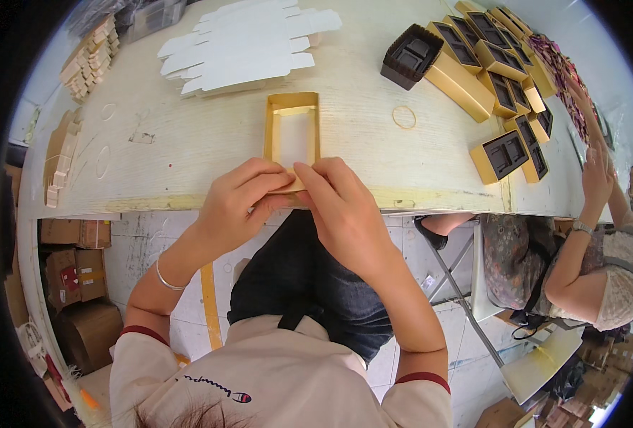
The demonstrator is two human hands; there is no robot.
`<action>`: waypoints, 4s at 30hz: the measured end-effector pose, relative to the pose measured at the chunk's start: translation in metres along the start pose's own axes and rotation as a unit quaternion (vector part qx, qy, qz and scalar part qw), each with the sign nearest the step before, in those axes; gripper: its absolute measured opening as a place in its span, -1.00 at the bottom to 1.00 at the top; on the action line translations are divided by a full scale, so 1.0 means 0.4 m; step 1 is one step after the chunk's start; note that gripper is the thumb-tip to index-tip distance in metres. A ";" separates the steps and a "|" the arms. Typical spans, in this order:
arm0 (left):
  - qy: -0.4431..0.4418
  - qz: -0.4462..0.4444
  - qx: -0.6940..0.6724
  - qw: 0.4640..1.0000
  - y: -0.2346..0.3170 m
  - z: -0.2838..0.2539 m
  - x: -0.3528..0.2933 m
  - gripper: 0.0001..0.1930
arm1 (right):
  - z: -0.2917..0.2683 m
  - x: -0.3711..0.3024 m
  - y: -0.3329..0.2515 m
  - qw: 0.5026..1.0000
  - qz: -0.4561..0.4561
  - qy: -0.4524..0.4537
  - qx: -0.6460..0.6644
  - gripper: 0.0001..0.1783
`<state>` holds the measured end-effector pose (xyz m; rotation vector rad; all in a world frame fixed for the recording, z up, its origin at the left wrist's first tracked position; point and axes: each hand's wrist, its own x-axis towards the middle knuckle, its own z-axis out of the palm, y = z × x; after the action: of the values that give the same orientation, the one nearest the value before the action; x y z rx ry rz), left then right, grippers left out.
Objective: The person folds flat cardboard pieces into small rectangular boxes and inserts black plastic inserts into them. The person repeats this process multiple times, stacking the finished boxes on the table.
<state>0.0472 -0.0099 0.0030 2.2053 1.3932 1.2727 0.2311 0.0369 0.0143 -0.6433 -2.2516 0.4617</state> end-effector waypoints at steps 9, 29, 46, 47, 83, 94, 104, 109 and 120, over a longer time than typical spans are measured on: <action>-0.109 -0.053 -0.058 0.991 -0.011 -0.061 0.027 -0.85 | -0.075 0.017 0.073 0.964 0.084 -0.116 0.223 -0.66; -0.133 -0.011 0.082 0.988 0.008 -0.063 0.040 -0.91 | 0.011 0.028 -0.047 0.991 0.070 -0.081 -0.084 -0.86; -0.288 -0.102 0.093 0.948 0.017 -0.102 0.077 -0.82 | 0.035 0.024 -0.041 0.992 0.085 -0.086 -0.034 -0.82; -0.279 -0.111 0.096 0.949 0.025 -0.102 0.080 -0.81 | 0.036 0.021 -0.041 0.992 0.087 -0.081 -0.041 -0.81; -0.113 -0.214 -0.041 0.969 -0.026 -0.147 0.021 -0.22 | -0.232 0.160 0.059 0.841 0.191 0.055 0.503 -0.78; -0.109 -0.145 -0.008 0.983 -0.033 -0.134 0.019 -0.25 | -0.092 0.044 0.095 0.852 0.352 -0.009 0.388 -0.84; -0.160 -0.168 -0.055 0.971 -0.054 -0.160 0.049 -0.24 | -0.142 0.076 0.036 0.981 -0.024 -0.193 -0.007 -0.34; -0.194 -0.124 -0.006 0.973 -0.063 -0.157 0.044 -0.17 | -0.110 0.076 0.019 0.982 -0.008 -0.183 0.034 -0.57; -0.224 -0.127 0.055 0.965 -0.048 -0.158 0.047 -0.36 | -0.088 0.086 0.005 0.988 0.008 -0.152 -0.026 -0.73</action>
<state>-0.0102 0.0008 0.0393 2.1163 1.5164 0.5746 0.2367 0.0627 0.0559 -0.6546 -2.5552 0.5420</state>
